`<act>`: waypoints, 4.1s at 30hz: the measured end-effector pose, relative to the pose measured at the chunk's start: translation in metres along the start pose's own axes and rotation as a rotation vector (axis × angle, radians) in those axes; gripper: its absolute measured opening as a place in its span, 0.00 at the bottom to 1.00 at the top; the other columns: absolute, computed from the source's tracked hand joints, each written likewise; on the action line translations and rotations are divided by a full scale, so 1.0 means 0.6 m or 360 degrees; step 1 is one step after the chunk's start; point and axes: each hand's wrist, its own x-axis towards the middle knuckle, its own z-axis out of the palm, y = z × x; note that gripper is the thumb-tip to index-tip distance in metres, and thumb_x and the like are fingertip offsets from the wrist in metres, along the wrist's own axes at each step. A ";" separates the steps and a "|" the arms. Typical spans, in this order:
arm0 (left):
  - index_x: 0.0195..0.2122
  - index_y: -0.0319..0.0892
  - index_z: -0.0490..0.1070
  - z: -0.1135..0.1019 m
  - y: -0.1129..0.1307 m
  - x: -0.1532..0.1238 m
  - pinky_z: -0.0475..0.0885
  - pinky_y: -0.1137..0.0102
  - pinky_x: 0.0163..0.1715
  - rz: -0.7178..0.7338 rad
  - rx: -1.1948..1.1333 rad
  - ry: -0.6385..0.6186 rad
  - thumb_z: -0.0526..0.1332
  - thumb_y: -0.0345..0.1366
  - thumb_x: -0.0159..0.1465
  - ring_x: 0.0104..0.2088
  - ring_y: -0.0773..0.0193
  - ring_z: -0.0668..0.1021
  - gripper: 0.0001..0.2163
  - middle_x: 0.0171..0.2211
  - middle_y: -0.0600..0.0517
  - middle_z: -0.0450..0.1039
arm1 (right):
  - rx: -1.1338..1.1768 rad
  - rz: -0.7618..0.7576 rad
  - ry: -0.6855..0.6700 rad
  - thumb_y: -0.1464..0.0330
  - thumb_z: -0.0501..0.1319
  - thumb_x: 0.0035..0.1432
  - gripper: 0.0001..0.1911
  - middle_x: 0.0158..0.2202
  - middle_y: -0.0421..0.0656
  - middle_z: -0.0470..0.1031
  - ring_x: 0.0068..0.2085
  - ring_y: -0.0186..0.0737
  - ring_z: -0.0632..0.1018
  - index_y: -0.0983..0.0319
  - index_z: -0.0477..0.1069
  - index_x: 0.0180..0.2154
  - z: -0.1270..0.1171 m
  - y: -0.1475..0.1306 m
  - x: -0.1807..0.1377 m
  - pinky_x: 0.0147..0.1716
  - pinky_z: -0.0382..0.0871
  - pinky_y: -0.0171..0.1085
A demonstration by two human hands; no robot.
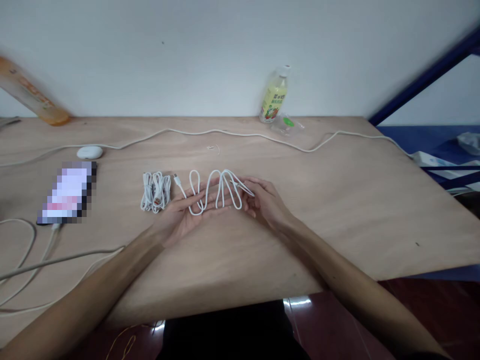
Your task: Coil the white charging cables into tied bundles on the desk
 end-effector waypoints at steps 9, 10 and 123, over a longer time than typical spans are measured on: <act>0.80 0.44 0.58 -0.006 0.000 0.001 0.67 0.46 0.74 0.0005 -0.0006 -0.0036 0.52 0.24 0.77 0.69 0.45 0.77 0.30 0.68 0.39 0.77 | -0.0193 -0.0198 -0.0024 0.54 0.68 0.65 0.17 0.32 0.42 0.78 0.30 0.37 0.76 0.61 0.84 0.43 0.001 0.004 0.000 0.19 0.68 0.31; 0.80 0.44 0.57 -0.006 0.000 0.001 0.67 0.46 0.74 0.0008 0.0002 -0.0029 0.51 0.24 0.78 0.68 0.45 0.78 0.30 0.67 0.39 0.77 | -0.0164 -0.0193 -0.0018 0.55 0.67 0.64 0.16 0.33 0.43 0.78 0.31 0.38 0.77 0.60 0.84 0.44 0.001 0.004 0.000 0.19 0.68 0.31; 0.81 0.45 0.53 -0.015 0.004 0.004 0.74 0.47 0.68 -0.0068 -0.0067 -0.0076 0.51 0.26 0.78 0.66 0.44 0.80 0.31 0.68 0.39 0.76 | 0.0252 -0.0034 -0.0184 0.48 0.78 0.55 0.19 0.37 0.42 0.87 0.43 0.43 0.84 0.56 0.87 0.34 0.000 0.006 0.004 0.56 0.76 0.47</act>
